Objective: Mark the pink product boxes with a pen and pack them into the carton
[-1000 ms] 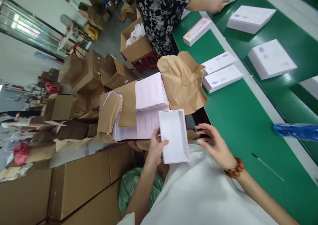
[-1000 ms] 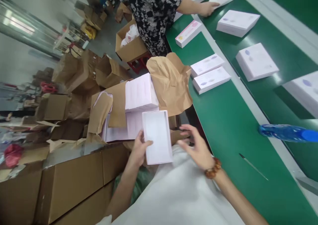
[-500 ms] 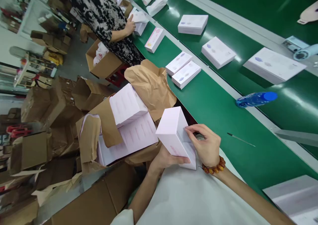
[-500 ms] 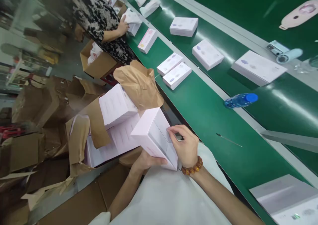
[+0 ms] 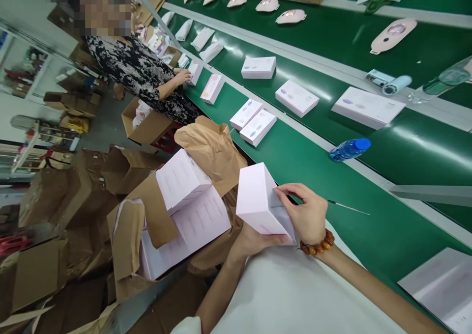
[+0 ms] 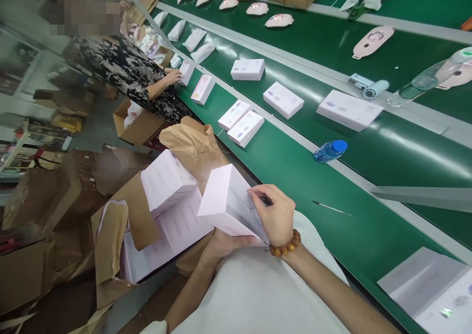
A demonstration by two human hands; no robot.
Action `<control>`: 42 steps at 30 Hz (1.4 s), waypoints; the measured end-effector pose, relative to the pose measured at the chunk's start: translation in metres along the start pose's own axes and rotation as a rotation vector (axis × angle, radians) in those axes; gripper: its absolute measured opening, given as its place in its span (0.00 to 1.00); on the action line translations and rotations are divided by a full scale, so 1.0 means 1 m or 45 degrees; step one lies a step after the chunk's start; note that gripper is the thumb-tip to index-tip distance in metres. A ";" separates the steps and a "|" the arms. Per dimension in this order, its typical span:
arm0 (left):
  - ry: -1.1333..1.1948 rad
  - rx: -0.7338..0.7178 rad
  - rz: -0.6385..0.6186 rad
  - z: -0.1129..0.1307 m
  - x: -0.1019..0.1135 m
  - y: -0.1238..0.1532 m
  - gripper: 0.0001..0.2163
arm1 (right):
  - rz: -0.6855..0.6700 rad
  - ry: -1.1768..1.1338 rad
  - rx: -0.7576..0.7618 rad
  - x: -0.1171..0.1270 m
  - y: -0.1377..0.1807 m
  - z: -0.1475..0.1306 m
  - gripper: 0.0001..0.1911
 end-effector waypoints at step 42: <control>-0.011 -0.105 -0.309 0.022 -0.008 -0.023 0.54 | -0.237 0.426 0.067 0.005 0.019 0.000 0.35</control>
Point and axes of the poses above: each hand's wrist, its own y-axis away from the middle knuckle, its own x-axis out of the back of the hand, z = x × y, the point moved 10 cm from there along -y, towards the middle knuckle, and after that the axes turned 2 degrees about -y, right-handed, at the moved point
